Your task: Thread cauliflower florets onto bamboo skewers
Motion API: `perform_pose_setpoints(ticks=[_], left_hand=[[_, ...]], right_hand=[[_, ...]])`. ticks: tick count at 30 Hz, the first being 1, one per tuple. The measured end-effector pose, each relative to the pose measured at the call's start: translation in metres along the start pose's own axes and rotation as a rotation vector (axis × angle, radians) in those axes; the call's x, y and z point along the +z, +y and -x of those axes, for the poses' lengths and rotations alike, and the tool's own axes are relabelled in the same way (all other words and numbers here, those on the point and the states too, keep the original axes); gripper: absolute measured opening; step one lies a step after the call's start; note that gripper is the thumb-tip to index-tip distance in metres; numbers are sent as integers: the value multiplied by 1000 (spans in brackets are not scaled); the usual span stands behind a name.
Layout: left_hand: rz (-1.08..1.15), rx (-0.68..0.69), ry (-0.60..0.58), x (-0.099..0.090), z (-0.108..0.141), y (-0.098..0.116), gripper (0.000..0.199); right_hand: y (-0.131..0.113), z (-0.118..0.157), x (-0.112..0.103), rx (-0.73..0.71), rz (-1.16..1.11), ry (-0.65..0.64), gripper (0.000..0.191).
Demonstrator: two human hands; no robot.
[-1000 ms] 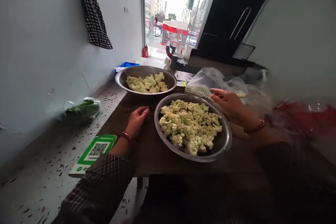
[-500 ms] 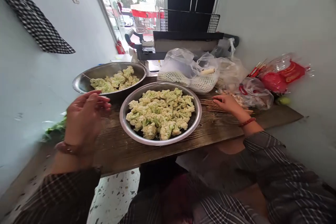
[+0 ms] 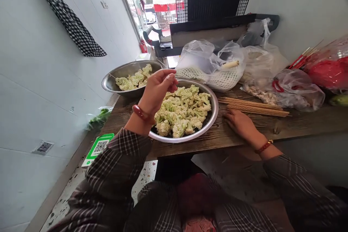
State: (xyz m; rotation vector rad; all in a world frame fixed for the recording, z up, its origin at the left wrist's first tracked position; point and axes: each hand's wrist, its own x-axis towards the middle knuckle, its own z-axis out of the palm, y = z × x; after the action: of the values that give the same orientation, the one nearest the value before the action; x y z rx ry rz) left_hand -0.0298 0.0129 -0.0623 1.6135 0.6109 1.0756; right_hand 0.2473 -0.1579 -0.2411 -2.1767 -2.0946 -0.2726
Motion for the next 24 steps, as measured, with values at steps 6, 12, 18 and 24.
perform_pose_setpoints(ticks=[6,12,18,24], left_hand=[[9,-45,68,8,-19,-27,11],[84,-132,148,-12,-17,-45,11],[-51,-95,161,-37,-11,-46,15],[-865,108,-129,-56,-6,-57,23]], right_hand=[[4,9,6,-1,90,46,26],[4,10,7,-110,135,112,21],[28,17,-3,0,52,309,19],[32,6,-55,372,-381,706,22]])
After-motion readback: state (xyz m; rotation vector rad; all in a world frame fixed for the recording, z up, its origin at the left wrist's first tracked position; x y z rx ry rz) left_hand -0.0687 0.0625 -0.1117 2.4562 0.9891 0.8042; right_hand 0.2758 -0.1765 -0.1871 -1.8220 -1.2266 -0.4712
